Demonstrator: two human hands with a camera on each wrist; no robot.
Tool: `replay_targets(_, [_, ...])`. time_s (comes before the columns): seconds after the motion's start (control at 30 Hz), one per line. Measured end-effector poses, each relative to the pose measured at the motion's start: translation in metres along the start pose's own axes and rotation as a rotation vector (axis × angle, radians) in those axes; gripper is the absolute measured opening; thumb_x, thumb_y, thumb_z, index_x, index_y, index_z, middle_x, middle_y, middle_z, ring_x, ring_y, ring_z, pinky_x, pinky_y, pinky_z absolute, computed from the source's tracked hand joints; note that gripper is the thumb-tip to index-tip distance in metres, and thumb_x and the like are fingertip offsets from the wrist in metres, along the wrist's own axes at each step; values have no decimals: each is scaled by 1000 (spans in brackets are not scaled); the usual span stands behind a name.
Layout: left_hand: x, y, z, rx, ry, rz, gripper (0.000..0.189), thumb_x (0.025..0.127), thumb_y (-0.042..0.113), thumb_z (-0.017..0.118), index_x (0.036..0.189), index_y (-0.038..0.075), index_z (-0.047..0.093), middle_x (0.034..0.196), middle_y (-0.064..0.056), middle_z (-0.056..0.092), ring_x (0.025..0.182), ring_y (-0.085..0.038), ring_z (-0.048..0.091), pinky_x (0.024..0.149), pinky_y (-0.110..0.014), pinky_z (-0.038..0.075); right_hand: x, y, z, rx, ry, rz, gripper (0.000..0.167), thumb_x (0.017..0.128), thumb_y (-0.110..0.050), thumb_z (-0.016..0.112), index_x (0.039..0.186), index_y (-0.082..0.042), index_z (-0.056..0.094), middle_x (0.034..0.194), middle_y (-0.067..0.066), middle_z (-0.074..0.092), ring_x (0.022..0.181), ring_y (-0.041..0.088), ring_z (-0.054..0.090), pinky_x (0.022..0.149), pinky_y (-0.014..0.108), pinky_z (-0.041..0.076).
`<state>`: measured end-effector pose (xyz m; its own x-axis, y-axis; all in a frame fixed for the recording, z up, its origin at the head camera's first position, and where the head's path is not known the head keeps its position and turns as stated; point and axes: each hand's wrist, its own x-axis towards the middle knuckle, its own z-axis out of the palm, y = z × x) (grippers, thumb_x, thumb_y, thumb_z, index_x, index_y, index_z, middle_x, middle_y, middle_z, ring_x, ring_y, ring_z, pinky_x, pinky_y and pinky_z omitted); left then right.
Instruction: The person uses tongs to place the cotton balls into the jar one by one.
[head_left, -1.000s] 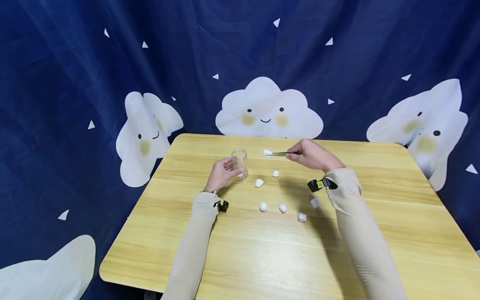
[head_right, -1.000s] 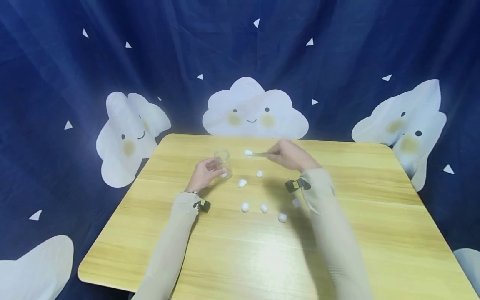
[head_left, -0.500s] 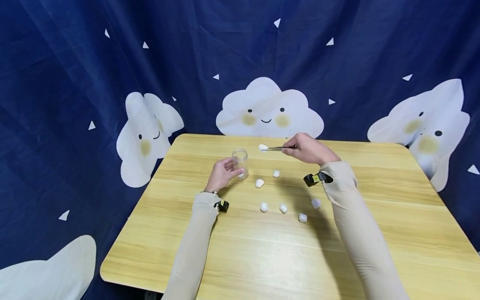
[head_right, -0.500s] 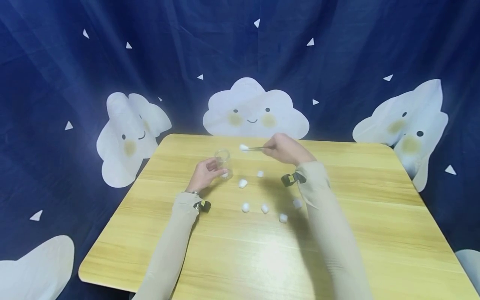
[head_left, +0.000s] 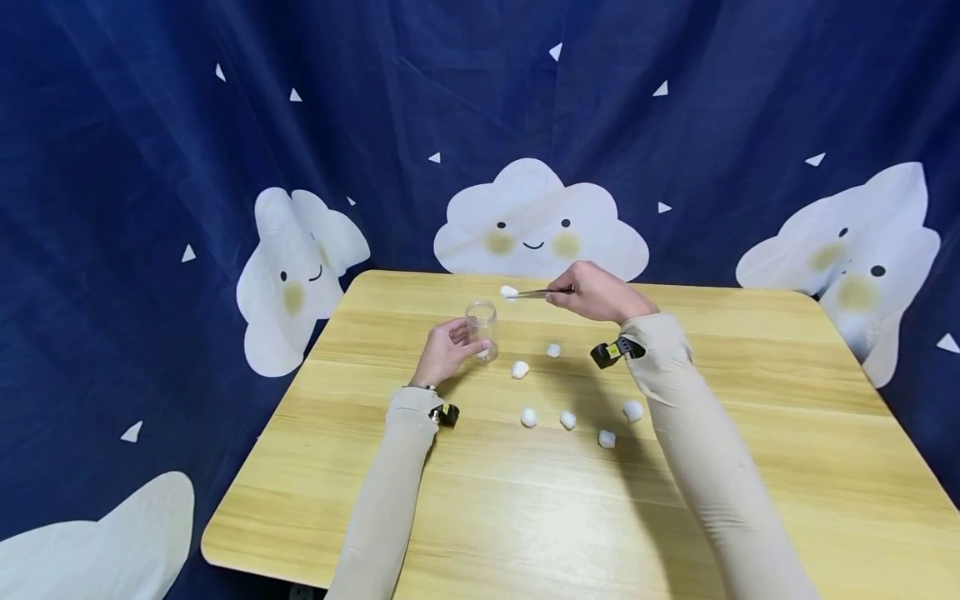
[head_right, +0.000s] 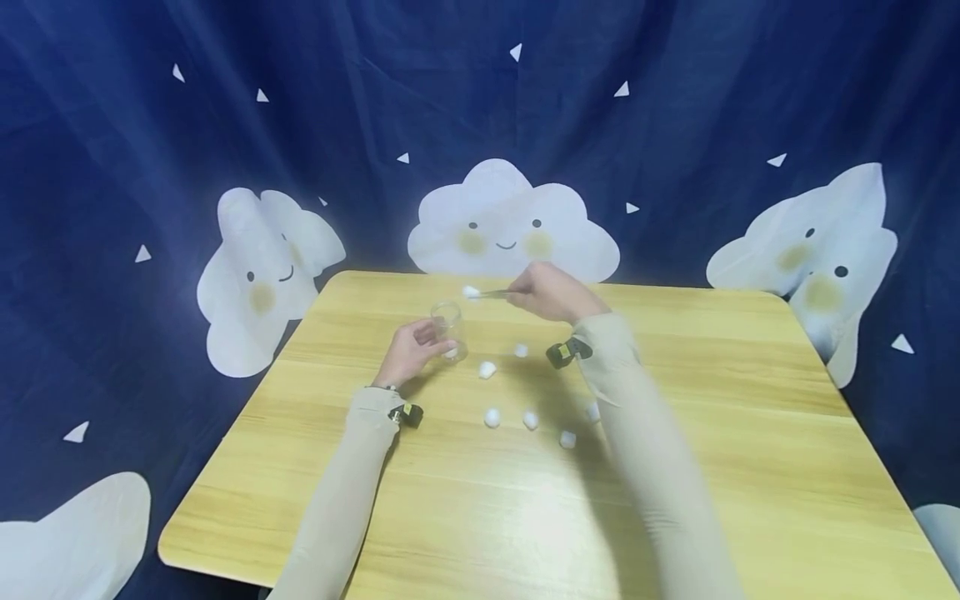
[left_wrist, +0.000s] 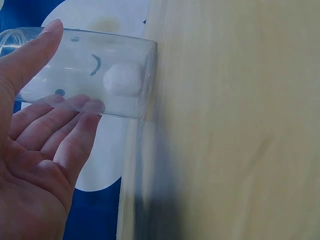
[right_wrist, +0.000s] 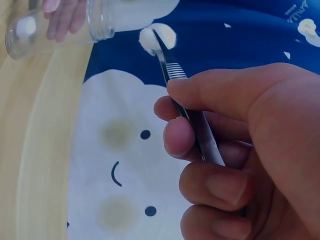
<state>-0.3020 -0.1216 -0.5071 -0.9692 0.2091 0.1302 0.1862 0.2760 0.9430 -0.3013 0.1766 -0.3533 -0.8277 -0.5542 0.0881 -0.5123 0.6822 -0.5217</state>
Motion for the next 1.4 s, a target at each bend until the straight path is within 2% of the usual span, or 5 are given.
replay_targets(0.17, [-1,-1,1,-6,5,-10,67,86,21,86,140,-5,58,140,-27,64,132,-39,63,113,-43,54,10,-5,7,-14,-21,-32,20,102,-15,63,105,-7,82,101,11,80,77,15,62,73,32,54])
replay_targets(0.33, [0,-1,1,-10,3,-18,69,85,22,87,141,-5,57,140,-27,63,133,-39,62,114,-43,54,21,-10,15,-10,-44,-20,20,102,-15,63,102,-7,82,89,8,76,65,15,51,61,28,44])
replay_targets(0.67, [2,-2,1,-8,-5,-4,68,85,23,87,141,-4,58,140,-27,64,132,-39,63,113,-43,54,32,-11,35,-8,-49,-19,19,100,-14,65,95,-8,82,74,2,66,60,11,45,54,24,37])
replay_targets(0.9, [2,-4,0,-5,3,-3,68,84,24,88,139,-4,60,139,-26,65,131,-39,64,113,-43,54,33,-9,42,-30,-34,-50,20,99,-12,64,92,-5,81,77,7,71,58,10,45,52,23,36])
replay_targets(1.4, [2,-3,1,12,4,-13,68,85,23,87,141,-4,58,139,-26,64,131,-38,63,113,-42,55,34,-11,48,-59,-57,-12,19,101,-14,65,100,-6,82,78,5,72,60,12,47,54,25,38])
